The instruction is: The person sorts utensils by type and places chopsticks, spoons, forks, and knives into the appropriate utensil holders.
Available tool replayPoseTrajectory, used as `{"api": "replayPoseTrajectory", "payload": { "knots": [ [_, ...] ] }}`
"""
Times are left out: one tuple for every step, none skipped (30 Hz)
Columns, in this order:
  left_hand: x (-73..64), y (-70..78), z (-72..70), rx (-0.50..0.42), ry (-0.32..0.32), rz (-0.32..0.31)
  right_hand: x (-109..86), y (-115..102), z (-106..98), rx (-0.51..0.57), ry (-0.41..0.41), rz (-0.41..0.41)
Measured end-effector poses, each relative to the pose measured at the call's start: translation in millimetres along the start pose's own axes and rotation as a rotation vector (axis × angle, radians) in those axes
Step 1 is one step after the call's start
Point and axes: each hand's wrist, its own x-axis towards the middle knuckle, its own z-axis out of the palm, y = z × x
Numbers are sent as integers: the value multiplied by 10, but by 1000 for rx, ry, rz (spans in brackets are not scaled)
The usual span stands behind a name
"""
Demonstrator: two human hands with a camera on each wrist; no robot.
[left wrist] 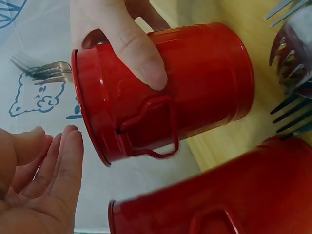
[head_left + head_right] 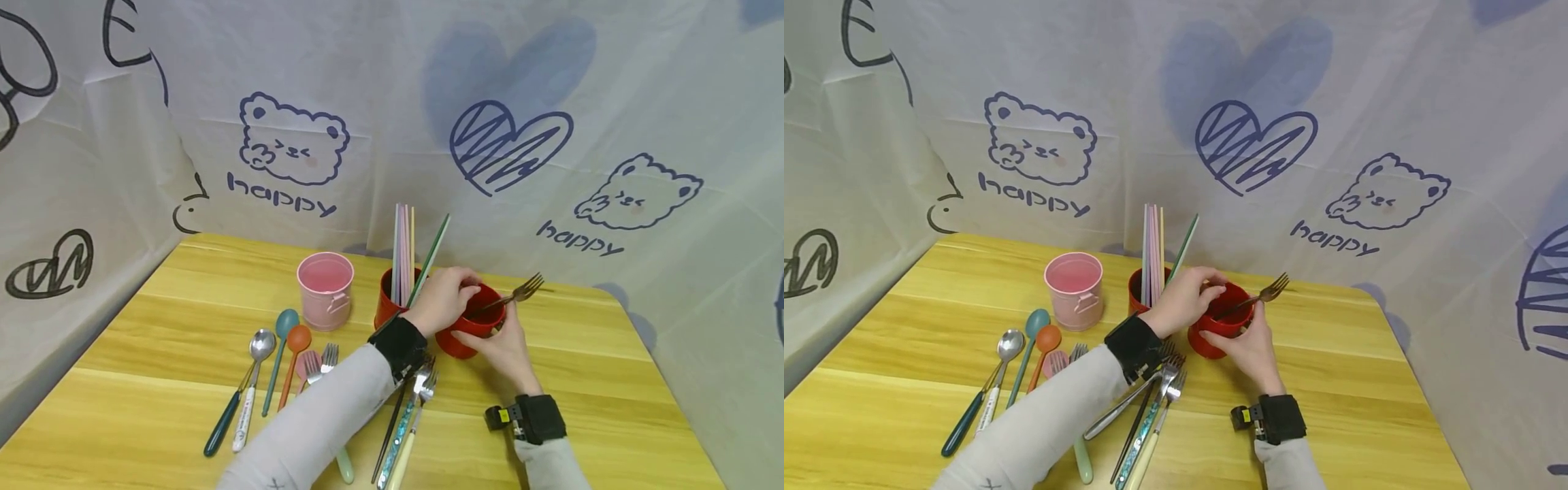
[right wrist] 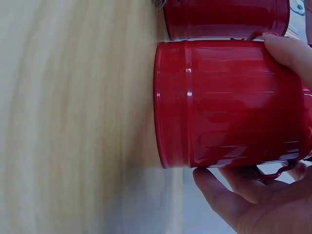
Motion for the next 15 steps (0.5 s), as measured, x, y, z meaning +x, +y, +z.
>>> {"api": "replayPoseTrajectory", "payload": {
  "knots": [
    [-13,-9,-10,-11,2,-4,0,-5,4,5,-1,0],
    [-29,-16,-25,-15,5,-3,-1,-11,8,10,-3,1],
    [-44,-20,-39,-16,6,-3,-3,-15,12,10,-4,6],
    [-60,-26,-52,-16,6,-1,-5,-17,14,10,-5,13],
    [-79,-31,-68,-13,5,0,-9,-20,16,8,-6,21],
    [-99,-37,-84,-13,3,0,-12,-21,17,6,-8,28],
    [-120,-44,-103,-20,1,4,-14,-22,19,3,-8,34],
    [-141,-55,-124,-29,-2,7,-17,-23,20,2,-9,40],
    [-163,-66,-145,-42,-7,10,-18,-23,20,0,-8,41],
    [-186,-79,-169,-54,-12,16,-18,-23,21,1,-6,41],
    [-212,-92,-195,-70,-16,20,-18,-22,22,0,-5,40],
    [-239,-110,-221,-89,-20,24,-19,-22,23,1,-5,40],
    [-267,-129,-248,-107,-24,28,-19,-23,26,0,-5,40],
    [-295,-152,-273,-119,-27,30,-18,-24,29,1,-7,40],
    [-324,-172,-299,-127,-28,33,-16,-26,32,0,-9,39]
  ]
}}
